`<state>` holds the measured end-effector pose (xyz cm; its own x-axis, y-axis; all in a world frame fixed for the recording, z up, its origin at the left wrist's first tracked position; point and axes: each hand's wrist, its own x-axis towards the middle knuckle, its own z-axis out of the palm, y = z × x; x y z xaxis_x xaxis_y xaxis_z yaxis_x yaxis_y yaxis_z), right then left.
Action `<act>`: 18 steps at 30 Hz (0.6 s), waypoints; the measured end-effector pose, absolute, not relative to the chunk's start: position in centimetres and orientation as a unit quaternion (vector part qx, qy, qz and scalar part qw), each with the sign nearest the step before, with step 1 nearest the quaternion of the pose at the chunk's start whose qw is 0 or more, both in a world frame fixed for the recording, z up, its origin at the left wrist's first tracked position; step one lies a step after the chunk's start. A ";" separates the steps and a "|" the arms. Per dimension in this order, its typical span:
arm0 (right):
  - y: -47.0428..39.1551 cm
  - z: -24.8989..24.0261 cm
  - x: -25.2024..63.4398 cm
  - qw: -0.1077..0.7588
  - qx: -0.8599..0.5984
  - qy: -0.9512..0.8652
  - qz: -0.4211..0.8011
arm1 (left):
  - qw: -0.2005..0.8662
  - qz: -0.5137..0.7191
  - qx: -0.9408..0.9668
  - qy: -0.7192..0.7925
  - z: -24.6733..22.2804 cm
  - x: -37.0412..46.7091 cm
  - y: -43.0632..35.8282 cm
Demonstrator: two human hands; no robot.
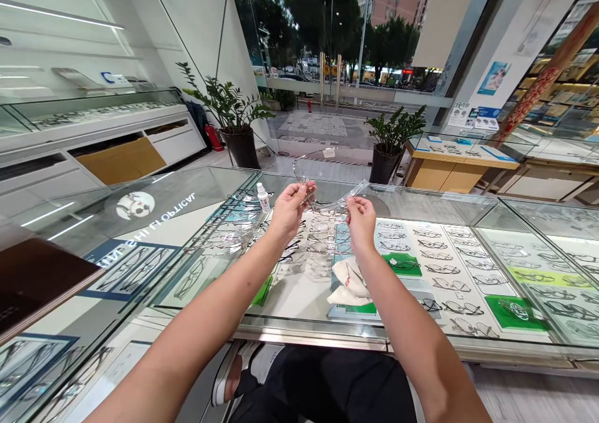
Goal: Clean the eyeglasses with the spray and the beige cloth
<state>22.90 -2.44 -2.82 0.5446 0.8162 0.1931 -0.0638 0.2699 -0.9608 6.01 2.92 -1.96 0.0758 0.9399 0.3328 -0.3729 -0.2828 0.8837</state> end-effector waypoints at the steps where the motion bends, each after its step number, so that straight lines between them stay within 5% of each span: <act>1: -2.6 -2.7 23.0 0.726 -0.526 -0.369 0.245 | 0.526 0.622 0.509 0.278 -1.9 6.0 3.0; 6: -4.1 -1.5 22.5 0.675 -0.509 -0.533 -0.039 | 0.497 0.616 0.558 0.250 -1.4 6.2 2.2; 11: -4.9 -1.3 21.6 0.549 -0.494 -0.671 -0.065 | 0.520 0.572 0.592 0.227 -1.0 6.6 0.9; 18: -4.6 -1.9 21.7 0.575 -0.459 -0.677 -0.026 | 0.552 0.522 0.614 0.215 -0.8 6.4 0.8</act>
